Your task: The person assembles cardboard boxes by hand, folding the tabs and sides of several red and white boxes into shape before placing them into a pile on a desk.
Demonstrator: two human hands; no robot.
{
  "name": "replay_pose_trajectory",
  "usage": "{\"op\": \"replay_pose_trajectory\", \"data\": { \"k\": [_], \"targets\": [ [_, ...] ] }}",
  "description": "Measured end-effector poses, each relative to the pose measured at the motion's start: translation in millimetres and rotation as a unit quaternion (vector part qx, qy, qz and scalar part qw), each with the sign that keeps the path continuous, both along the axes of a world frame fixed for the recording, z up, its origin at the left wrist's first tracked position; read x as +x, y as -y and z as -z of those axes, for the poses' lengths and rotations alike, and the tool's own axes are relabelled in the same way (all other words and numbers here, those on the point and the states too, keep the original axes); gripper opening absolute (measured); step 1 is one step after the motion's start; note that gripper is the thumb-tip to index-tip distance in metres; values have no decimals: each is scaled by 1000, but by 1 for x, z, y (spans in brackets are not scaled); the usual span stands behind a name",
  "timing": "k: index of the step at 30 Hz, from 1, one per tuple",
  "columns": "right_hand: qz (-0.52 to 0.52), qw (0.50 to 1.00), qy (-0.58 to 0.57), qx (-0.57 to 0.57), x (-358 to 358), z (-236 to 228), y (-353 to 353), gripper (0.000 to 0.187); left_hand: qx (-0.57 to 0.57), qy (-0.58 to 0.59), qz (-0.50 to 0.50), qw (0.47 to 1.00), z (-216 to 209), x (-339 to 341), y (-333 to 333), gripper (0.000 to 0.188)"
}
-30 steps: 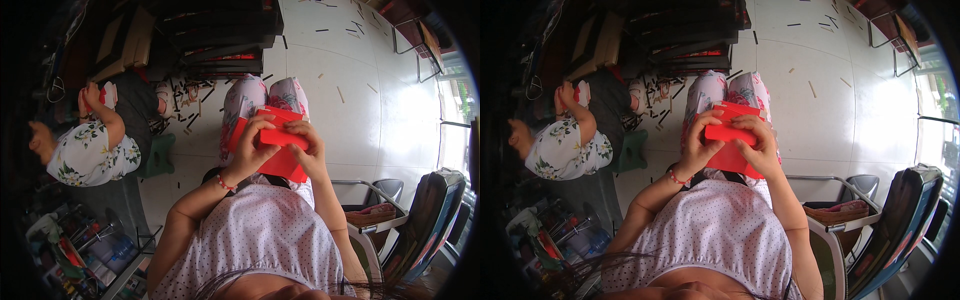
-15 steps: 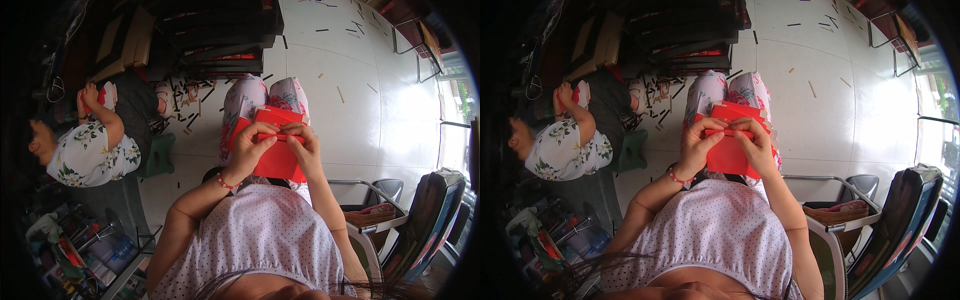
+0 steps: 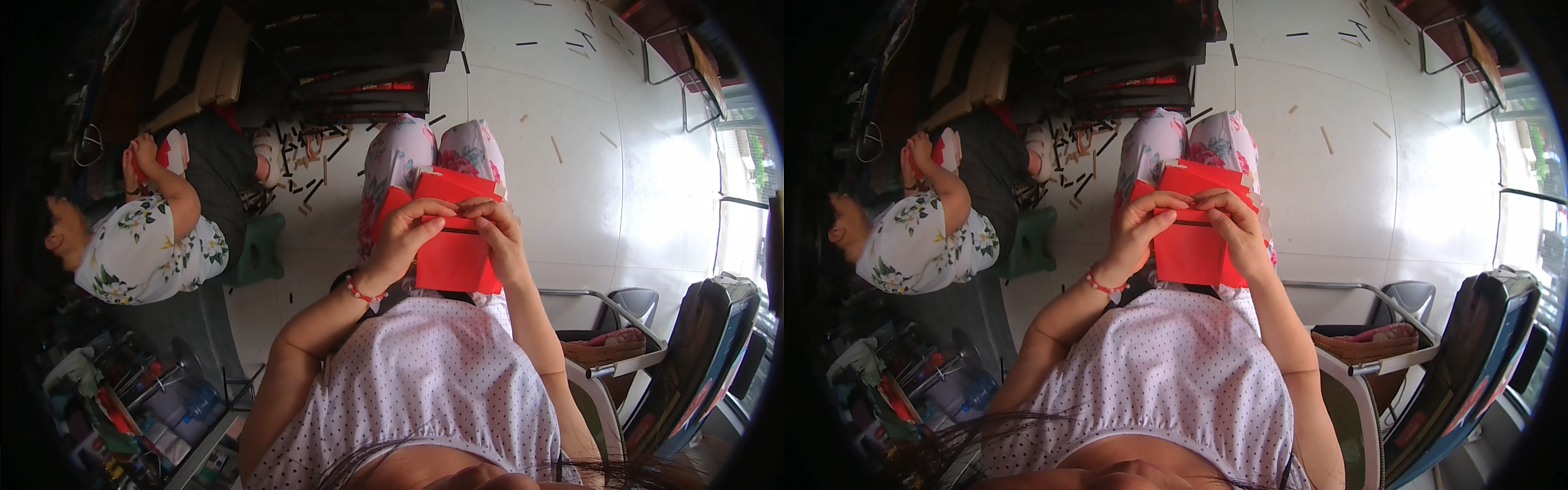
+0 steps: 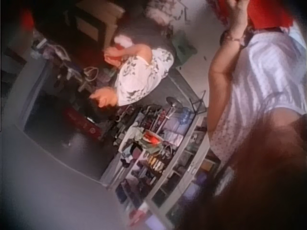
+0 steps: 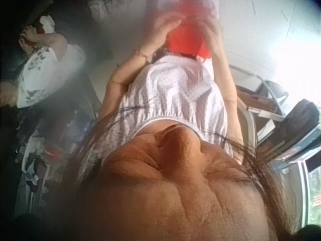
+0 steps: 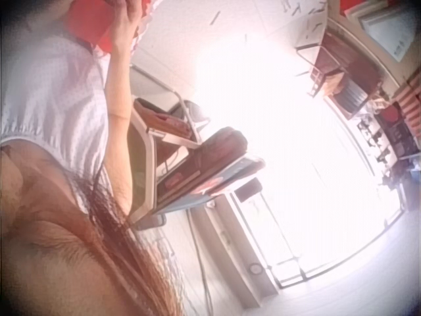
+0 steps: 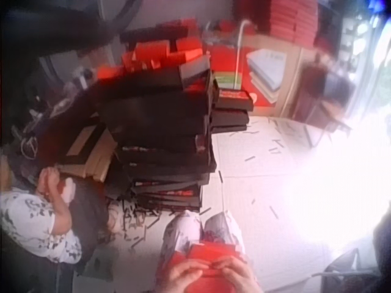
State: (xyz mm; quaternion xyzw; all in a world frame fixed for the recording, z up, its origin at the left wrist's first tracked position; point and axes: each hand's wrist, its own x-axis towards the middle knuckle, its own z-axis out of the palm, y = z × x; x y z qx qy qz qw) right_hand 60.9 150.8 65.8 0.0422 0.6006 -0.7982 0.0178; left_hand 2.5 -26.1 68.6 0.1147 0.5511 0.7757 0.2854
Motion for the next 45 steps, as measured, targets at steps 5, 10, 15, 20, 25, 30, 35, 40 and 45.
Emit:
{"op": "replay_pose_trajectory", "data": {
  "k": [5,10,15,20,25,30,35,40,45],
  "targets": [
    [-32,999,15,-15,7,8,-3,14,-19,47,82,995,1,-5,13,19],
    [-59,998,-3,33,16,8,-2,14,-52,-37,144,987,6,-7,26,21],
    [-66,992,-30,100,22,3,-2,22,-89,-139,159,973,0,-5,28,24],
    [-58,989,-35,134,26,1,-1,25,-105,-214,145,960,1,-1,27,30],
    [-59,986,-37,150,31,8,-1,21,-104,-197,156,962,16,1,30,29],
    [-47,986,-45,151,30,10,-1,23,-98,-194,127,968,8,0,28,32],
    [72,991,-64,90,25,-5,17,24,-87,-253,88,959,3,1,30,35],
    [5,984,-75,159,21,1,7,28,-92,-252,114,957,13,-2,38,42],
    [109,990,-76,37,9,-1,14,20,43,-35,80,995,-2,1,30,77]
  ]
}}
